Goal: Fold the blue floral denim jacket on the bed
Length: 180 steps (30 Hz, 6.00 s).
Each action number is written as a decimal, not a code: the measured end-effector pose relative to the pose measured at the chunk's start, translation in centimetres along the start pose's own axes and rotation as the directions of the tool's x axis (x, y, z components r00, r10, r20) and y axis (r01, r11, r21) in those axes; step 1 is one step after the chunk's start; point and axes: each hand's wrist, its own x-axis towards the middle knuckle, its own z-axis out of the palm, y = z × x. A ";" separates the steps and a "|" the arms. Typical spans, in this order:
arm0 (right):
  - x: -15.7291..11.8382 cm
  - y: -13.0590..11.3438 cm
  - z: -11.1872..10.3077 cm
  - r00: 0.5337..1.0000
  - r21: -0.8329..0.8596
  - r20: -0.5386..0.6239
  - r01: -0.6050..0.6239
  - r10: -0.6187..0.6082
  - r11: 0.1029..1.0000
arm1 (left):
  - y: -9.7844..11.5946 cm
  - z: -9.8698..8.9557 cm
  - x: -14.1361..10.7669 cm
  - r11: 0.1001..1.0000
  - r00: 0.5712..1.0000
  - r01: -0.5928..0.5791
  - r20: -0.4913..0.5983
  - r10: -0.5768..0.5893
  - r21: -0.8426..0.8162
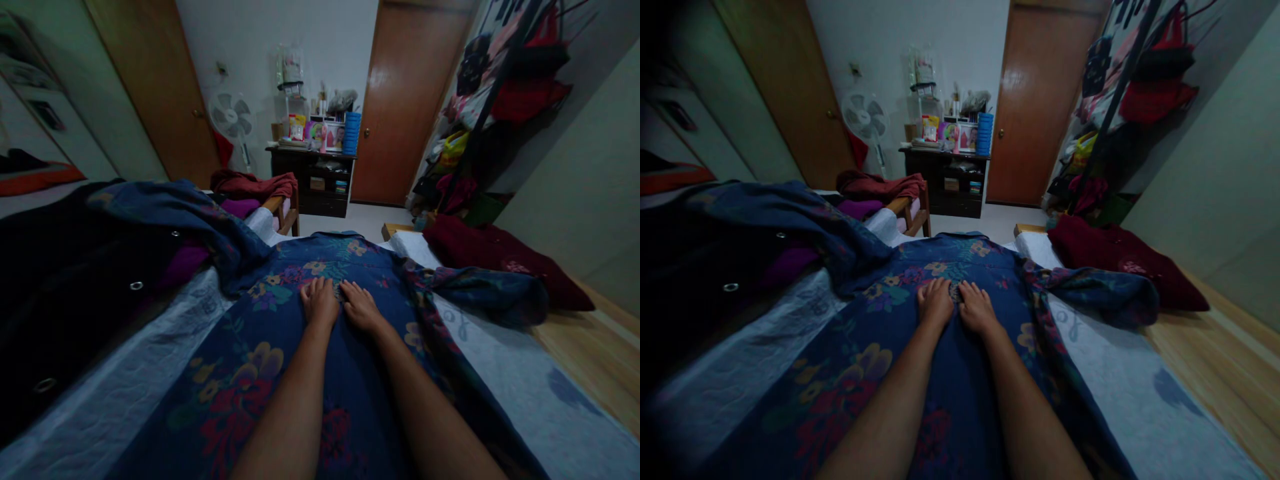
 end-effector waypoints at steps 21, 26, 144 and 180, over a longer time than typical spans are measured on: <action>5.9 7.1 -2.2 0.795 -0.025 -0.331 -0.545 0.508 0.838 | 1.7 -1.1 0.1 1.000 0.980 -0.013 0.199 0.008 0.023; 7.9 4.8 -1.6 0.961 -0.068 -0.245 -0.151 0.130 0.986 | 1.8 -0.9 0.0 0.999 0.980 -0.028 0.197 0.021 0.034; 0.7 -1.2 0.7 0.917 -0.043 -0.283 -0.304 0.280 0.952 | -2.6 1.8 11.0 0.966 0.947 -0.213 0.275 0.168 0.145; 1.1 -1.3 1.2 0.908 -0.024 -0.311 -0.302 0.280 0.953 | -0.9 3.1 13.5 0.840 0.818 -0.541 0.261 0.512 0.048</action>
